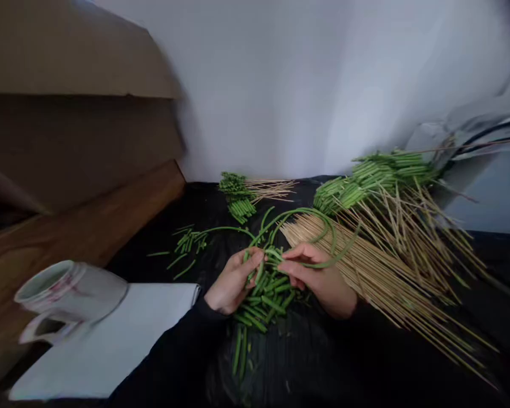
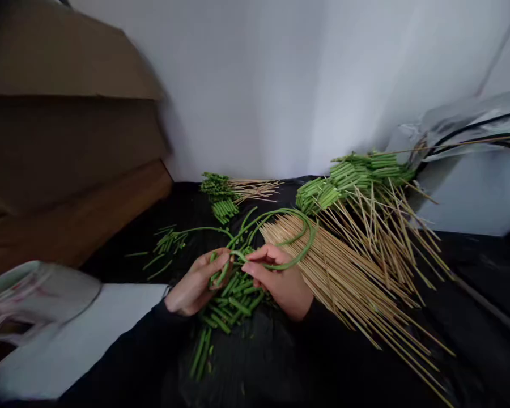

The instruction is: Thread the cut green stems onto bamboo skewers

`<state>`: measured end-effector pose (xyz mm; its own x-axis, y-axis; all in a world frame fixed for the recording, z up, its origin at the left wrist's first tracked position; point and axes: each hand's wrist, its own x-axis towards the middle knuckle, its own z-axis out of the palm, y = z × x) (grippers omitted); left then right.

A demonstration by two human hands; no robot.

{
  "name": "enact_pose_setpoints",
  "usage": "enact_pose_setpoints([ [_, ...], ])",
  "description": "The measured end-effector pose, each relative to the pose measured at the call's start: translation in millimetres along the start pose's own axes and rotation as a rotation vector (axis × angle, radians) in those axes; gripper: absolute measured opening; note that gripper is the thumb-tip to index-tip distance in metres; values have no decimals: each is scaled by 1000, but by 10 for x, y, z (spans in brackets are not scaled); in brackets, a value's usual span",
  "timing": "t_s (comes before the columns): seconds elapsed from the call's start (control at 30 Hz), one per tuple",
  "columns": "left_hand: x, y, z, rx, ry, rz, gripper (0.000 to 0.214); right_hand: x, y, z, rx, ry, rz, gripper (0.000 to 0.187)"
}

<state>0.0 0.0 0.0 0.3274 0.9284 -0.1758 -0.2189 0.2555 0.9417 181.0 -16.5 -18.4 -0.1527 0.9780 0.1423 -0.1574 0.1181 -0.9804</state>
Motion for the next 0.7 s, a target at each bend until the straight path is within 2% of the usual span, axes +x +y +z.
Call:
enact_pose_setpoints([
  [0.13, 25, -33, 12, -83, 34, 29, 28, -11, 19, 71, -56, 12, -18, 18],
  [0.27, 88, 58, -77, -236, 106, 75, 24, -86, -61, 169, -117, -75, 17, 12],
  [0.33, 113, 115, -136, -338, 75, 33, 23, -109, -104, 175, -113, -97, 32, 11],
  [0.43, 117, 149, -182, -414, -67, -119, 21, -94, -130, 119, -83, -115, 63, 13],
  [0.53, 79, 124, -152, -311, -172, -227, 25, -58, -117, 54, -52, -123, 93, 15],
  [0.7, -24, 104, -53, 26, -296, -234, 27, -38, -84, 31, -23, -132, 117, 18],
])
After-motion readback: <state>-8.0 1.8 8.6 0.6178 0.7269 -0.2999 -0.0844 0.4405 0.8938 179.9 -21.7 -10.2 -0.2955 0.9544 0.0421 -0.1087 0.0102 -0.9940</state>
